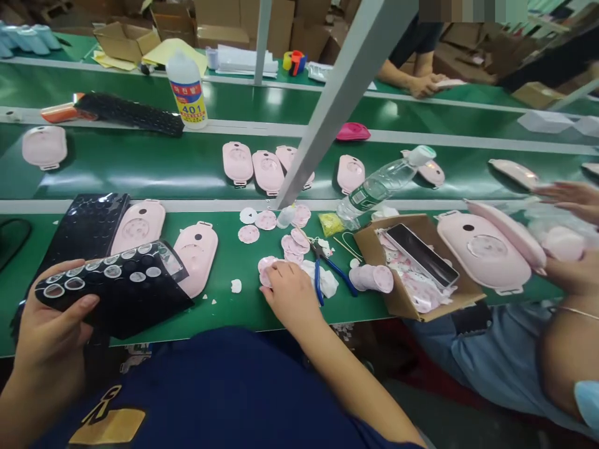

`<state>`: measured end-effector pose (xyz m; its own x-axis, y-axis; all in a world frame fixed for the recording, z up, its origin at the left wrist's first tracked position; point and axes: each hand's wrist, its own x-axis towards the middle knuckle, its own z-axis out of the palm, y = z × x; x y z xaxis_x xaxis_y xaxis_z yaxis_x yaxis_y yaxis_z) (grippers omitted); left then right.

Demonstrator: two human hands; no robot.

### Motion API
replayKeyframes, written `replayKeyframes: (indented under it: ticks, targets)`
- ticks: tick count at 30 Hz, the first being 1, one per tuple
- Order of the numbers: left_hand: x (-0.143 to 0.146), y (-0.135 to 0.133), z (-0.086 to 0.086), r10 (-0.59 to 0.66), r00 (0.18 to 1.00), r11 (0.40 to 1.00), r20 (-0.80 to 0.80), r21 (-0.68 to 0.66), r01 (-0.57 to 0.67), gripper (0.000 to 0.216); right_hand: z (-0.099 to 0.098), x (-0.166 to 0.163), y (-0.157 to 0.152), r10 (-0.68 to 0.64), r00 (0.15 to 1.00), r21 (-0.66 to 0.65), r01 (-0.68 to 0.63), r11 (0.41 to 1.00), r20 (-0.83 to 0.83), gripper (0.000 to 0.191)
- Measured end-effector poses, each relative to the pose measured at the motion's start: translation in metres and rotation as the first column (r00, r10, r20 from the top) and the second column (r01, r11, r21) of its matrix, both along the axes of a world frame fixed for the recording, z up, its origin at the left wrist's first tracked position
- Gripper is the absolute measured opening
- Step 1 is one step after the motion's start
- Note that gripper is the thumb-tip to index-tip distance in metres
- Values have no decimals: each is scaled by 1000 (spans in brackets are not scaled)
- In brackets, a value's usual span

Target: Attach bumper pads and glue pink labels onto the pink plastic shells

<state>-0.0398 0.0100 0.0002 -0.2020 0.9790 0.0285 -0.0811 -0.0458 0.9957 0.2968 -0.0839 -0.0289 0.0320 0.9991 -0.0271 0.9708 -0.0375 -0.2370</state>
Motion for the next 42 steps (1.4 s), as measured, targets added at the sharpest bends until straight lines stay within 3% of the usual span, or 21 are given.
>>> replayKeyframes:
  ticks: [3,7,11,16,19,22,27,31,35,38,40,42]
  targets:
    - [-5,2,1,129,991,990,16,56,-130,62,-20,9,-10,73,992,76,-82,994,105,25]
    - [-19,6,3,260,964,952,63,152,-267,68,-32,18,-15,124,990,136,-132,982,64,34]
    - [-28,8,5,301,945,930,127,182,-320,69,-14,16,-5,118,993,167,-116,979,-3,36]
    - [-25,9,1,253,933,936,256,181,-303,68,8,-41,40,263,956,306,-214,928,-130,33]
    - [-27,6,1,213,935,941,282,200,-275,65,4,-80,73,330,940,221,-304,927,-89,34]
    - [-36,-2,4,236,932,924,275,233,-302,63,-8,-101,87,363,931,100,-358,929,-36,33]
    - [-58,-13,2,321,903,919,287,139,-370,63,-25,-105,67,381,924,-36,-381,924,9,66]
    - [-58,-9,-4,374,870,916,323,20,-401,65,-34,-112,52,341,940,-102,-339,935,10,79]
    - [-44,0,-5,279,907,951,317,43,-307,65,-28,-117,57,292,955,-203,-296,933,-50,91]
    - [-30,4,-2,145,956,984,257,66,-167,65,-13,-105,65,281,933,-307,-342,888,-224,98]
    - [-18,4,3,19,981,995,194,96,-38,61,-3,-91,66,204,889,-250,-325,912,-409,93]
    - [-3,1,9,-138,987,983,82,130,127,57,3,-78,61,155,771,-83,-260,962,-617,82]
